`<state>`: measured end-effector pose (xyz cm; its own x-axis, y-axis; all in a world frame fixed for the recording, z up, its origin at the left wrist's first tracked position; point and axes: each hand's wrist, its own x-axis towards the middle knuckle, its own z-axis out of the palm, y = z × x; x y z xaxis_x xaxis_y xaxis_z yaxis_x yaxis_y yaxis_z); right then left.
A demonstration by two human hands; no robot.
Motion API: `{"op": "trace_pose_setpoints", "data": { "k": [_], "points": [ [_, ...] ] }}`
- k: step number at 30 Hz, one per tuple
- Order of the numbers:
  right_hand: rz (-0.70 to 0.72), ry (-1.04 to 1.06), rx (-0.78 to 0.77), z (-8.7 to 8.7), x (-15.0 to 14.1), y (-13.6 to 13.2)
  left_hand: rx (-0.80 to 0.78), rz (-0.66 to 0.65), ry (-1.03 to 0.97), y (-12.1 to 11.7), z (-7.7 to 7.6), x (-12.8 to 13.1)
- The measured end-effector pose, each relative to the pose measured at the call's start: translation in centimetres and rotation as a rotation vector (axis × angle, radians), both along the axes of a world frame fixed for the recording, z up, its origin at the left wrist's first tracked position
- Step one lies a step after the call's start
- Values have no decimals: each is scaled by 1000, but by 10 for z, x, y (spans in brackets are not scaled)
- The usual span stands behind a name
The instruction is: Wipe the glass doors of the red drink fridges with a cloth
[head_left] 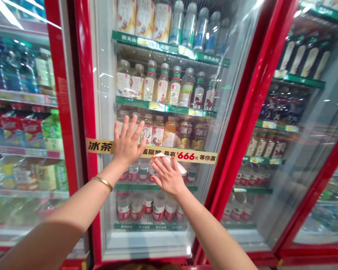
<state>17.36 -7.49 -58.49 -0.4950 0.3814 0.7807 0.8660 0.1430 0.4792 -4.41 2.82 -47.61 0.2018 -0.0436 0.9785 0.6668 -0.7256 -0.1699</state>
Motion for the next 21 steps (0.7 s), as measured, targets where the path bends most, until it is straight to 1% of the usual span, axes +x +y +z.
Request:
{"op": "trace_pose_setpoints", "data": {
  "k": [2,3,4,5,6,7,8,10,12,13,14,15,16,17,18,19,20,21],
  "points": [
    [24,-67,-11,-26,26,-21,-13,-2,-7,0,0,0],
    [24,-60,-1,-34,43,-31,-19,-2,-8,0,0,1],
    [19,-36,17,-38,60,-40,-26,-1,-6,-1,0,1],
    [-1,13,45,-38,78,-48,-35,0,-2,-1,0,2],
    [-27,74,78,-33,92,-52,-45,0,3,-2,0,2],
    [-55,146,116,-24,104,-53,-54,2,9,-2,0,3],
    [-89,234,163,-10,111,-52,-57,4,14,-3,0,3],
    [-177,433,246,26,110,-40,-34,-9,12,-3,-1,3],
    [-278,608,286,67,87,-20,11,-69,-13,-2,-2,0],
    [-292,614,273,85,69,-8,36,-116,-38,-1,-2,-1],
    [-286,585,263,98,47,4,59,-170,-70,0,-3,-4],
    [-276,539,238,106,24,14,79,-228,-109,1,-5,-6],
    [-265,461,181,107,0,23,92,-285,-152,2,-6,-9],
    [-232,376,129,101,-23,30,98,-338,-200,3,-7,-11],
    [-168,284,81,89,-43,33,96,-385,-245,4,-9,-13],
    [-76,173,24,71,-60,33,88,-427,-284,4,-11,-15],
    [7,54,-53,49,-71,30,80,-463,-311,5,-13,-17],
    [66,-33,-85,26,-77,24,70,-495,-322,5,-15,-18]
  ]
}}
